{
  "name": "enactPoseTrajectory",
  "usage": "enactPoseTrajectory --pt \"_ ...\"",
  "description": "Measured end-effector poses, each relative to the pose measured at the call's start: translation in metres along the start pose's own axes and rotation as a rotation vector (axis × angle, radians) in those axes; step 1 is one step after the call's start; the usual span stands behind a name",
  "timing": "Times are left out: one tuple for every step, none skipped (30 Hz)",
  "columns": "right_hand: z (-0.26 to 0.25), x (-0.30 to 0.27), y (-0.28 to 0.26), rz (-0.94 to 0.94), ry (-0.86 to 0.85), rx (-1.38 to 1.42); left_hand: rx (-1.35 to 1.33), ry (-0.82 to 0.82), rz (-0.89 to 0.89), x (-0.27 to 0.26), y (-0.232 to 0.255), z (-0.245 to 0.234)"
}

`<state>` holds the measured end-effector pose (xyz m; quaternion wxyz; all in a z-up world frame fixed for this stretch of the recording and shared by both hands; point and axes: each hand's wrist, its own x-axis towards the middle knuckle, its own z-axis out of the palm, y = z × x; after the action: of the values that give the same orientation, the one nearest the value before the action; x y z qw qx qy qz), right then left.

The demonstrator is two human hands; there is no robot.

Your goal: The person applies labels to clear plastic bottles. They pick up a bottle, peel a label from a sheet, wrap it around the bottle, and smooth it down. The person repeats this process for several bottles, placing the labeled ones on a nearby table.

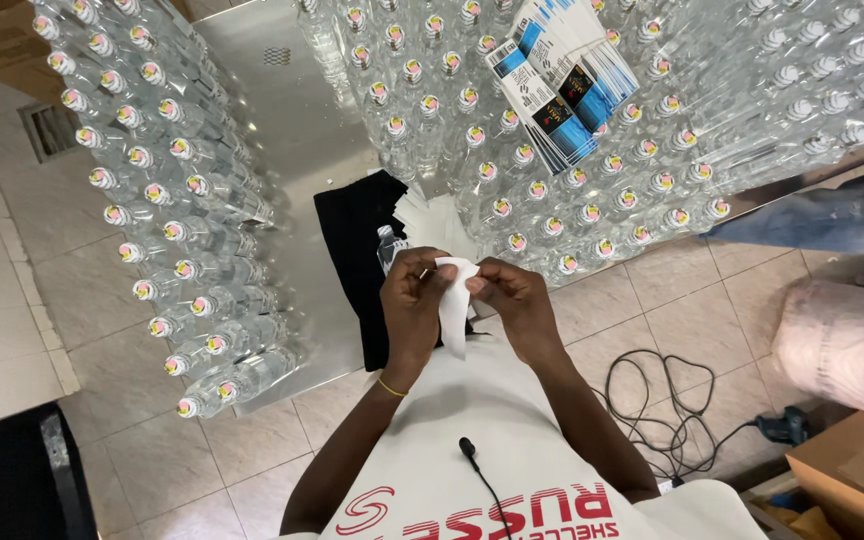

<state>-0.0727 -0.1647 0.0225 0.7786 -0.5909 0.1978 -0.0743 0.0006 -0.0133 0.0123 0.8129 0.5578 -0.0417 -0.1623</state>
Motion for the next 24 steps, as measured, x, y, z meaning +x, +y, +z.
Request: enactPoseTrajectory --pt "0.001 0.001 0.004 0.004 -0.002 0.0 0.0 0.004 -0.002 0.002 0.002 0.003" --pt "0.002 0.002 0.009 0.011 0.065 0.068 0.038 -0.017 0.017 0.004 0.004 0.005" --pt "0.002 0.003 0.012 0.018 0.132 0.136 0.075 -0.038 0.037 0.006 0.006 0.009" --pt "0.001 0.003 0.006 0.021 0.13 0.135 0.075 -0.034 0.036 0.004 0.007 0.002" --pt "-0.001 0.006 0.0 -0.028 0.222 0.195 0.017 -0.111 -0.076 0.003 0.009 -0.004" --pt "-0.003 0.008 -0.007 -0.077 0.313 0.255 -0.042 -0.187 -0.187 0.003 0.01 -0.01" --pt "-0.007 0.011 -0.007 -0.08 0.315 0.257 -0.041 -0.19 -0.186 -0.002 0.013 -0.017" --pt "-0.011 0.013 -0.008 -0.118 0.391 0.253 0.016 -0.206 -0.209 -0.007 0.016 -0.025" --pt "-0.015 0.014 -0.007 -0.154 0.467 0.25 0.073 -0.22 -0.234 -0.013 0.019 -0.033" --pt "-0.014 0.012 -0.009 -0.154 0.468 0.252 0.075 -0.222 -0.235 -0.016 0.025 -0.029" --pt "-0.013 0.012 -0.01 -0.156 0.458 0.258 0.072 -0.117 -0.219 -0.02 0.033 -0.026" --pt "-0.011 0.012 -0.011 -0.157 0.448 0.263 0.068 -0.013 -0.202 -0.023 0.04 -0.023" --pt "-0.003 0.008 -0.015 -0.154 0.438 0.267 0.072 -0.004 -0.197 -0.024 0.048 -0.02" --pt "0.005 0.003 -0.02 -0.323 0.477 0.066 0.119 0.069 -0.158 -0.024 0.056 -0.016" --pt "0.011 0.001 -0.026 -0.5 0.51 -0.138 0.162 0.14 -0.114 -0.022 0.063 -0.011" --pt "-0.002 -0.001 -0.021 -0.506 0.5 -0.134 0.161 0.146 -0.103 -0.022 0.065 -0.012" --pt "-0.015 -0.003 -0.016 -0.817 0.462 -0.526 0.25 0.136 -0.066 -0.023 0.067 -0.014" --pt "-0.029 -0.005 -0.011 -1.12 0.402 -0.925 0.339 0.126 -0.03 -0.024 0.069 -0.015" --pt "-0.011 -0.01 -0.03 -1.119 0.398 -0.919 0.343 0.132 -0.03 -0.026 0.07 -0.013" --pt "0.006 -0.015 -0.05 -1.17 0.194 -1.0 0.344 0.081 -0.024 -0.028 0.071 -0.011" --pt "0.022 -0.02 -0.069 -1.216 -0.002 -1.082 0.343 0.017 -0.016 -0.027 0.071 -0.009" --pt "0.023 -0.017 -0.069 -1.217 0.008 -1.084 0.345 0.008 -0.013 -0.028 0.07 -0.007" --pt "0.023 -0.013 -0.07 -1.181 -0.059 -1.047 0.281 -0.023 -0.023 -0.029 0.068 -0.004" --pt "0.023 -0.008 -0.072 -1.144 -0.124 -1.011 0.218 -0.054 -0.034 -0.03 0.067 -0.001"
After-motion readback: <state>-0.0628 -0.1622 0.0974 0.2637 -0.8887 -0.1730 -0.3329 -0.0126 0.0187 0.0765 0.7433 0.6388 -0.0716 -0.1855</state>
